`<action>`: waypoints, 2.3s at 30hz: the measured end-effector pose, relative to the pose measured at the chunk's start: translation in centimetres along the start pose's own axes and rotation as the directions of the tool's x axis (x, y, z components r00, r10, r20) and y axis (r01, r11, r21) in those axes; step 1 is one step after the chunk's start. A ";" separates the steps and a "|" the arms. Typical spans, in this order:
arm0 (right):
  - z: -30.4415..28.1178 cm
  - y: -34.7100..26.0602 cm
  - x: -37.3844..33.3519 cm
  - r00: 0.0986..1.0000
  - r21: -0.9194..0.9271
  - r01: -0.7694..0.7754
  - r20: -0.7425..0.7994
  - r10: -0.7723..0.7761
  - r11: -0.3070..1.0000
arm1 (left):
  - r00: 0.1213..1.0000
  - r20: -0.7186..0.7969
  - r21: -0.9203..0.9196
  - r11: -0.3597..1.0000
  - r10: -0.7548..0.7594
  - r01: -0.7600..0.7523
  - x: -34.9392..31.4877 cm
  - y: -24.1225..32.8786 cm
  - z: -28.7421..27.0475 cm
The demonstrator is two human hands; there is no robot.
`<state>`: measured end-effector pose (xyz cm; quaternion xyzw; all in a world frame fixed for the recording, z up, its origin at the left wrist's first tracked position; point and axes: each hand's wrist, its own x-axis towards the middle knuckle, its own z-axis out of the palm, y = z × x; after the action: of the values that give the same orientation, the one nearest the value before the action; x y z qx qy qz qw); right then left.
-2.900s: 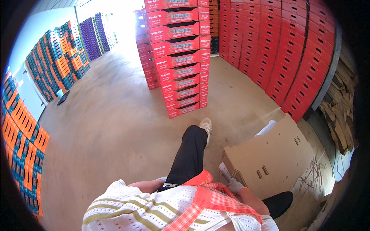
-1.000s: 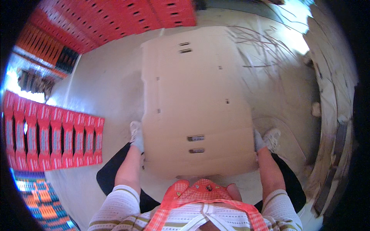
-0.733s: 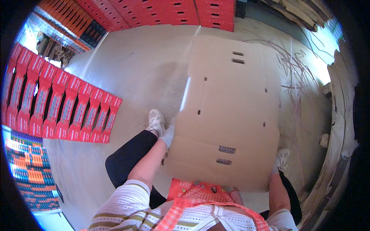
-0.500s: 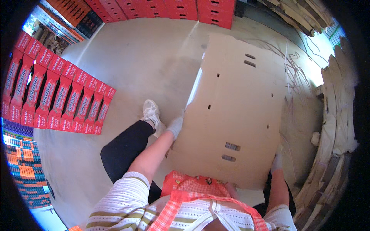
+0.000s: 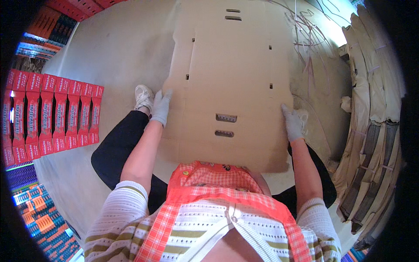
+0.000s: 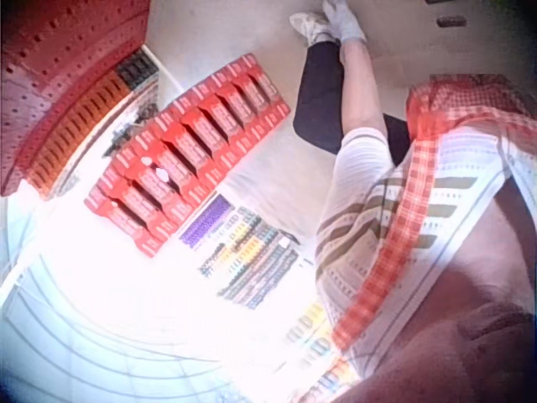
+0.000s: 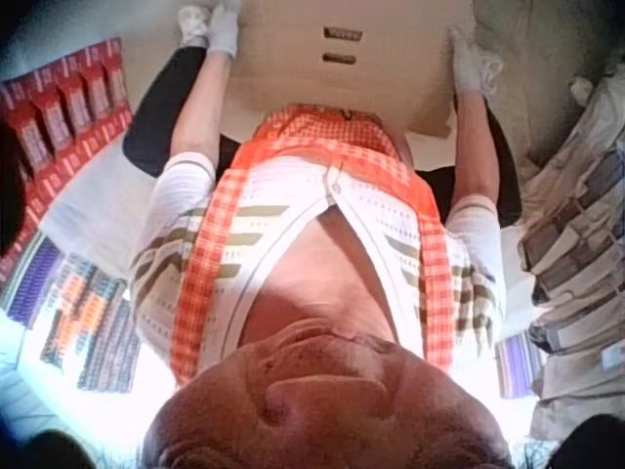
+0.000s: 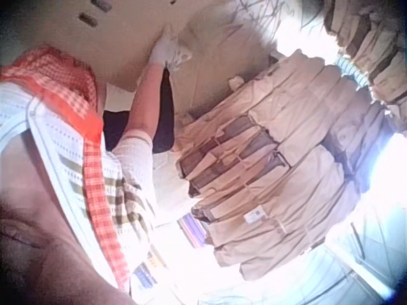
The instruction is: The person sits on the floor and repeatedly folds flat cardboard pieces into red rectangular boxes. They fold the side flaps, tuck tabs, and stack the completed boxes into a growing pile. The process is repeated continuously throughout the clip.
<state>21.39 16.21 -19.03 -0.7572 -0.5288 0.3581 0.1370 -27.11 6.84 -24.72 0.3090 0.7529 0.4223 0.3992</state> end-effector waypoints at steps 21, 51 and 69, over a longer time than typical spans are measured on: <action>-2.3 -7.4 -1.4 0.936 0.532 0.052 0.270 -0.227 0.845 | 0.791 0.611 -0.615 0.638 0.015 0.463 -3.4 10.6 1.2; -8.3 -8.2 -16.3 0.363 0.034 0.863 0.652 -0.666 0.504 | 0.472 0.862 0.475 0.032 0.185 -0.880 -19.9 14.1 -0.4; 3.2 -3.3 -5.1 0.959 0.675 0.202 0.011 -0.284 0.710 | 0.988 0.074 -0.114 0.985 0.135 -0.126 -12.9 5.6 2.2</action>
<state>15.96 12.42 -17.37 -0.5599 -0.4675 0.5447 0.4139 -18.21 -0.16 -16.13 0.3524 0.6901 0.4751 0.4170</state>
